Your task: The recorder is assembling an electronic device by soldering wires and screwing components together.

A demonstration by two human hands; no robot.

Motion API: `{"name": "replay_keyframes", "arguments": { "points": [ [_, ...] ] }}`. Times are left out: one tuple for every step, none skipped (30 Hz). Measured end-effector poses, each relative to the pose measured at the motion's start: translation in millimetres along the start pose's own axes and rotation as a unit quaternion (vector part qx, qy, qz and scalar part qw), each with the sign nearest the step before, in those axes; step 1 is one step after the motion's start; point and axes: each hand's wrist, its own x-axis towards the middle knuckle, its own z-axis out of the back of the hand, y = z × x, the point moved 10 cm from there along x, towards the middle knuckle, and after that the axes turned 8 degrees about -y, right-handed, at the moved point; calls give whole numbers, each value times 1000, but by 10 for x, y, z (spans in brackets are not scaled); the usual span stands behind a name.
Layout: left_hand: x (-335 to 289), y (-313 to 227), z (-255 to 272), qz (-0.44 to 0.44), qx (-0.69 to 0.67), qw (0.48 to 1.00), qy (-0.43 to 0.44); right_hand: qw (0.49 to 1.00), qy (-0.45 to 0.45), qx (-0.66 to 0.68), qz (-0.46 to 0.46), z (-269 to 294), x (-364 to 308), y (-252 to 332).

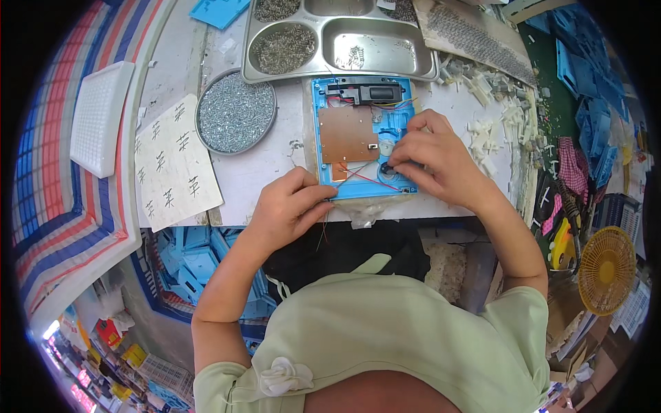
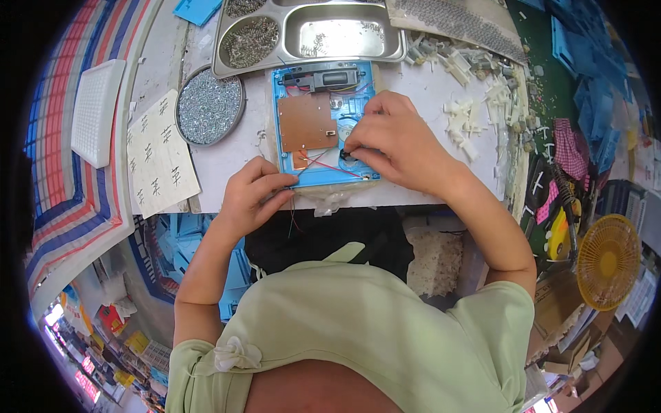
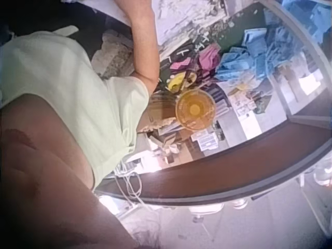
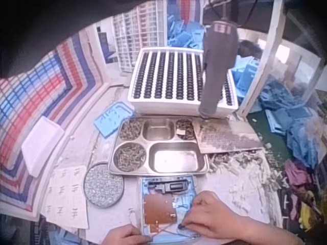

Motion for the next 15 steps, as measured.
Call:
{"name": "replay_keyframes", "arguments": {
  "points": [
    [-2, 4, 0, 3, 2, 1000, -2, 1000, -2, -2, -2, -2, 8, -20],
    [-4, 6, -4, 2, 0, 1000, -4, 1000, 2, -13, 17, -9, 15, 2],
    [-14, 14, -8, 2, -2, 1000, -5, 999, 5, -22, 35, -25, 17, 27],
    [-24, 20, -11, 2, -4, 1000, -5, 998, 7, -32, 53, -40, 16, 58],
    [-35, 27, -14, 6, -4, 1000, -4, 998, -4, -34, 59, -24, 13, 91],
    [-41, 37, -19, 8, -5, 1000, -4, 997, -15, -37, 66, -4, 8, 134],
    [-44, 45, -22, 10, -6, 1000, -3, 996, -26, -40, 72, 16, 0, 166],
    [-42, 43, -21, 8, -4, 1000, -3, 996, -33, -34, 77, 13, -24, 174],
    [-28, 36, -28, 5, -4, 1000, -2, 996, -39, -29, 80, 8, -67, 167],
    [-15, 26, -33, 2, -4, 1000, -1, 995, -46, -25, 83, 9, -101, 158],
    [-17, 29, -22, 9, 1, 1000, 0, 994, -57, -23, 92, 7, -107, 174],
    [-33, 28, -11, 15, 3, 1000, 4, 993, -68, -21, 99, -8, -106, 197],
    [-37, 41, -12, 22, 5, 1000, 7, 991, -78, -20, 106, -7, -106, 221],
    [-27, 45, -24, 17, 0, 1000, 7, 991, -82, -33, 101, 1, -103, 217],
    [-33, 58, -15, 16, 1, 1000, 5, 990, -86, -40, 99, -6, -76, 213]
  ]
}}
